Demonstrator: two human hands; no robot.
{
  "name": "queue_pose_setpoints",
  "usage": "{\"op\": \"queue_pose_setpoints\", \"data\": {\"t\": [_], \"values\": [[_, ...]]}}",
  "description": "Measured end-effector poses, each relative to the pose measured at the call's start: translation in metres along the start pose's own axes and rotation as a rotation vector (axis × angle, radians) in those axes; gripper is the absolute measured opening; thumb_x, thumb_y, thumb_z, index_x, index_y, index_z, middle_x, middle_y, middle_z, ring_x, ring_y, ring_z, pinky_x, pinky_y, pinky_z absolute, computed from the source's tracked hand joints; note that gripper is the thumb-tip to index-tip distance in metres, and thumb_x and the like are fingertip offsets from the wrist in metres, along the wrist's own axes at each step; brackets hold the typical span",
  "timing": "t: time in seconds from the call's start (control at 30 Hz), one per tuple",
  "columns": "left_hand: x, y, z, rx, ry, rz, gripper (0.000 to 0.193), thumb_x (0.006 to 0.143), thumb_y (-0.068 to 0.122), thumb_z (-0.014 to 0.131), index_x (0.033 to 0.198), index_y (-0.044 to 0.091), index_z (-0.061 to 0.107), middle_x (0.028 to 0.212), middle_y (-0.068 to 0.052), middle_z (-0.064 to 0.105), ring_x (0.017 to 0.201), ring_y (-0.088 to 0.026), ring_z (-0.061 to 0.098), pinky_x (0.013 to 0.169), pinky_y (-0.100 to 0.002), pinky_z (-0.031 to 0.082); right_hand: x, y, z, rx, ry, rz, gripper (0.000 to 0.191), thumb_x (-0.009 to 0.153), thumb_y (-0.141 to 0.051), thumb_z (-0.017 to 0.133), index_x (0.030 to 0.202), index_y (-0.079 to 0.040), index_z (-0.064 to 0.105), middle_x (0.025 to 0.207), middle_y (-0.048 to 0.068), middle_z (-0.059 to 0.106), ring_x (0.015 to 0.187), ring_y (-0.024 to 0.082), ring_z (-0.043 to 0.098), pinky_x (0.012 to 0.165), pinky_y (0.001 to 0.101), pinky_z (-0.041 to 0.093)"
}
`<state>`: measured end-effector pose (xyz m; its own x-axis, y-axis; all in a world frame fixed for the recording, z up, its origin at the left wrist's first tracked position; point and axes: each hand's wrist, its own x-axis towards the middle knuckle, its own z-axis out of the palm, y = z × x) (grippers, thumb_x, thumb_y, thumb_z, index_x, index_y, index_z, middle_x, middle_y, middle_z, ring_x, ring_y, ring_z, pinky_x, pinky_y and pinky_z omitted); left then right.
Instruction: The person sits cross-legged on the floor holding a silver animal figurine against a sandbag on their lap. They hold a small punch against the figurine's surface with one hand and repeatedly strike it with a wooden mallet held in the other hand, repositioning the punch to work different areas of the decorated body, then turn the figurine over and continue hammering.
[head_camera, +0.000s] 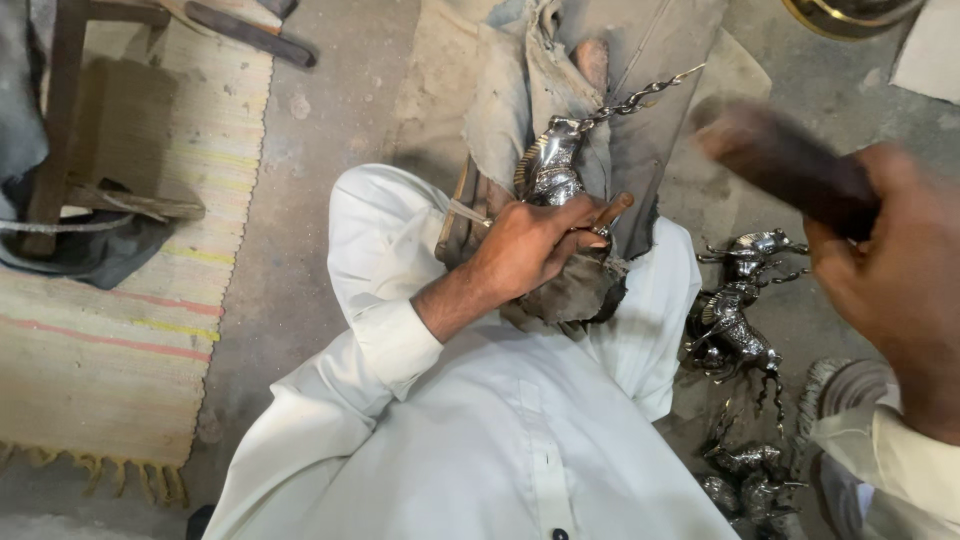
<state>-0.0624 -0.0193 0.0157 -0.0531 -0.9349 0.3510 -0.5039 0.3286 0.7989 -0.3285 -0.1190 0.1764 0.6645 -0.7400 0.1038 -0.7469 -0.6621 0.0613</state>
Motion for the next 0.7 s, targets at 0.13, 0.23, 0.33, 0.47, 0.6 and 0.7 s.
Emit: {"op": "queue_pose_setpoints", "data": {"t": [0.13,0.23,0.33,0.47,0.6,0.7], "values": [[-0.001,0.001,0.003,-0.035,0.096,0.041,0.029,0.096,0.015,0.075,0.119,0.012,0.058,0.086,-0.013,0.073,0.075,-0.036,0.071,0.062,-0.044,0.055,0.008,-0.006,-0.005,-0.022,-0.036,-0.017,0.031,0.085,-0.004,0.079,0.114,-0.004,0.070,0.091,0.016,0.067,0.085,0.034,0.068,0.083,0.0444,0.054],[-0.001,0.002,0.004,0.003,0.099,-0.009,0.031,0.095,0.016,0.077,0.120,0.012,0.059,0.079,-0.014,0.071,0.072,-0.037,0.070,0.060,-0.045,0.053,0.011,-0.012,-0.008,0.039,-0.032,0.074,0.025,0.091,-0.006,0.078,0.114,-0.002,0.068,0.092,0.018,0.067,0.083,0.035,0.067,0.081,0.0449,0.053],[-0.002,0.003,0.005,-0.008,0.094,-0.035,0.031,0.095,0.016,0.078,0.119,0.012,0.060,0.080,-0.013,0.072,0.072,-0.036,0.071,0.060,-0.045,0.053,0.016,-0.016,-0.013,-0.131,0.043,-0.143,0.034,0.078,-0.003,0.077,0.110,-0.003,0.069,0.097,0.016,0.069,0.087,0.035,0.068,0.081,0.0428,0.054],[-0.005,0.004,0.007,-0.077,0.136,-0.044,0.032,0.095,0.015,0.077,0.120,0.011,0.058,0.084,-0.012,0.073,0.076,-0.032,0.074,0.063,-0.042,0.057,0.024,-0.021,-0.017,0.086,-0.084,0.115,0.021,0.092,-0.008,0.076,0.110,-0.001,0.066,0.083,0.018,0.066,0.076,0.034,0.069,0.072,0.0429,0.054],[-0.007,0.002,0.009,-0.114,0.173,-0.056,0.035,0.095,0.013,0.074,0.126,0.009,0.057,0.088,-0.011,0.075,0.079,-0.031,0.075,0.066,-0.041,0.058,0.030,-0.024,-0.020,0.114,-0.055,0.051,0.028,0.086,-0.005,0.077,0.112,-0.002,0.067,0.093,0.018,0.068,0.079,0.035,0.069,0.074,0.0438,0.055],[-0.010,0.002,0.012,-0.072,0.195,-0.021,0.029,0.098,0.014,0.076,0.120,0.010,0.058,0.093,-0.013,0.076,0.084,-0.034,0.076,0.067,-0.041,0.057,0.034,-0.025,-0.019,0.097,-0.056,0.017,0.028,0.085,-0.004,0.078,0.111,-0.002,0.068,0.091,0.019,0.068,0.080,0.036,0.069,0.075,0.0440,0.055]]}}
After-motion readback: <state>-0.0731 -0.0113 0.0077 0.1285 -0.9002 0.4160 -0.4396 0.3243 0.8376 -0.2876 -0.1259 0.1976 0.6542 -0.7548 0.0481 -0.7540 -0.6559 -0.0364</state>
